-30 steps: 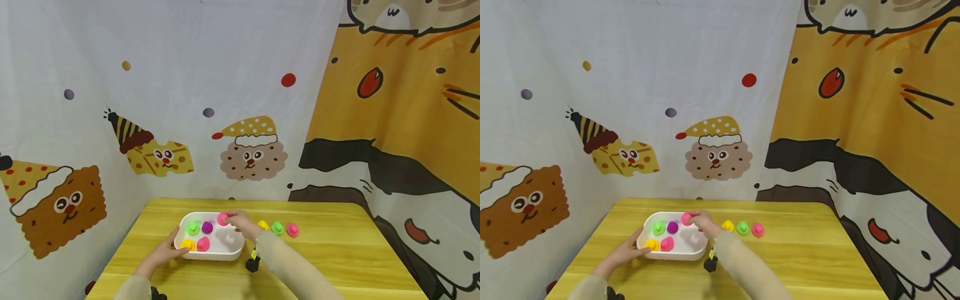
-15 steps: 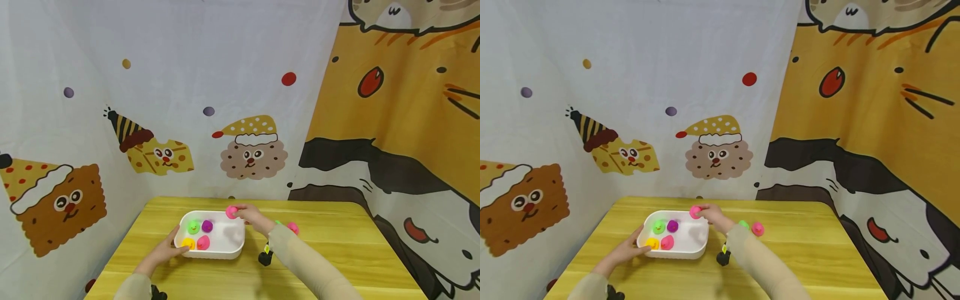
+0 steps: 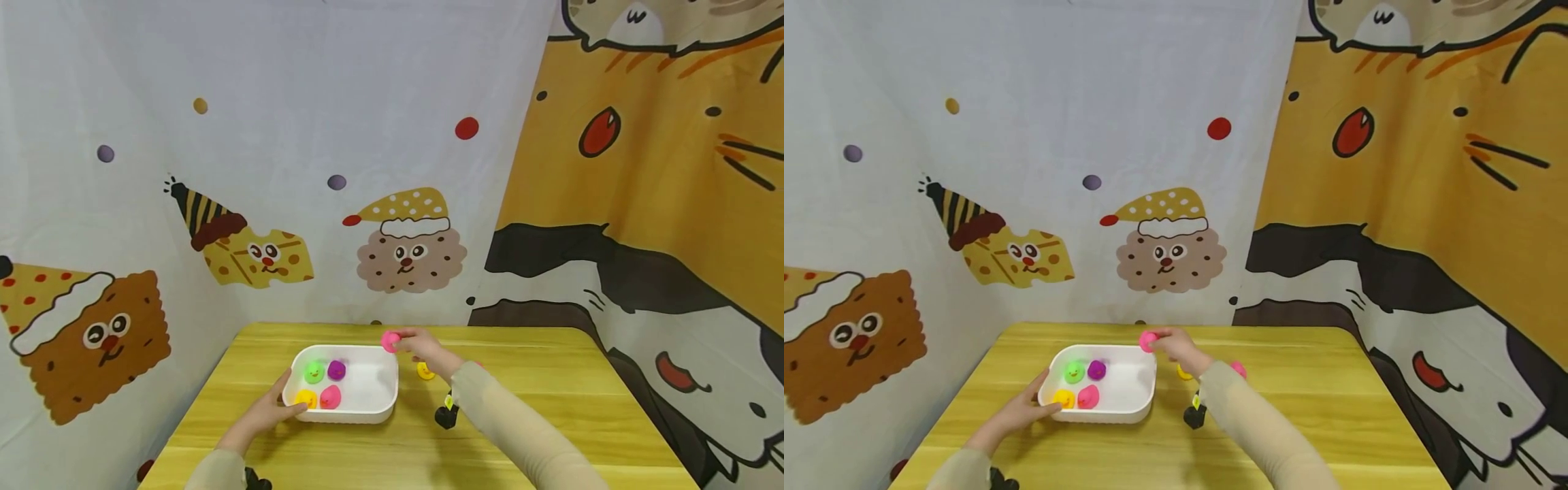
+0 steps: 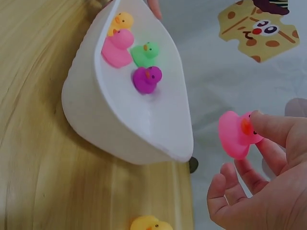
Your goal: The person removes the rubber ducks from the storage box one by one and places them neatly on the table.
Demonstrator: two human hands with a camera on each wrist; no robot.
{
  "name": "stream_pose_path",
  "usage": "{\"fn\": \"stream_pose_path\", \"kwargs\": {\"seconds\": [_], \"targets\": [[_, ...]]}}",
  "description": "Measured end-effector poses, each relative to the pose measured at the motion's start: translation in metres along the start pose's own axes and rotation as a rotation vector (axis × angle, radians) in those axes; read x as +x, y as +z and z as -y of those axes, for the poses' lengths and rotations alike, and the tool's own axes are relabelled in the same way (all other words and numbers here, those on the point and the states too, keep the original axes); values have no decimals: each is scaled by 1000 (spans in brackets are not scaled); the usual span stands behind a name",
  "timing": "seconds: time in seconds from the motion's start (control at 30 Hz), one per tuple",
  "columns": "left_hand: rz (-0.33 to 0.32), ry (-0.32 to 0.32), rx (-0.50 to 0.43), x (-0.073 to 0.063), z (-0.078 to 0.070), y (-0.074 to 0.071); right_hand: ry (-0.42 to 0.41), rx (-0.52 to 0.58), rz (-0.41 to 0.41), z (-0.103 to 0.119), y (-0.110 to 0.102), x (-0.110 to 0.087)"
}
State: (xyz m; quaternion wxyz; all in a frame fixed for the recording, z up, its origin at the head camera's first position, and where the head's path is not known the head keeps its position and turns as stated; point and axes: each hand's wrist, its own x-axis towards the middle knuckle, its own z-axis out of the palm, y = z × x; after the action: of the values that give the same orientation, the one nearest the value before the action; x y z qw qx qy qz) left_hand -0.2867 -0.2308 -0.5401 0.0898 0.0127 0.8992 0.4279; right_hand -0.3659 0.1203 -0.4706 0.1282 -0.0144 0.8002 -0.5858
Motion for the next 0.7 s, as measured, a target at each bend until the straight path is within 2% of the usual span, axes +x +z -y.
{"fn": "stream_pose_path", "kwargs": {"seconds": [0.37, 0.7], "targets": [[12, 13, -15, -3, -1, 0, -17, 6, 31, -4, -24, -9], [26, 11, -14, -3, -5, -2, 20, -18, 2, -9, -52, -12]]}}
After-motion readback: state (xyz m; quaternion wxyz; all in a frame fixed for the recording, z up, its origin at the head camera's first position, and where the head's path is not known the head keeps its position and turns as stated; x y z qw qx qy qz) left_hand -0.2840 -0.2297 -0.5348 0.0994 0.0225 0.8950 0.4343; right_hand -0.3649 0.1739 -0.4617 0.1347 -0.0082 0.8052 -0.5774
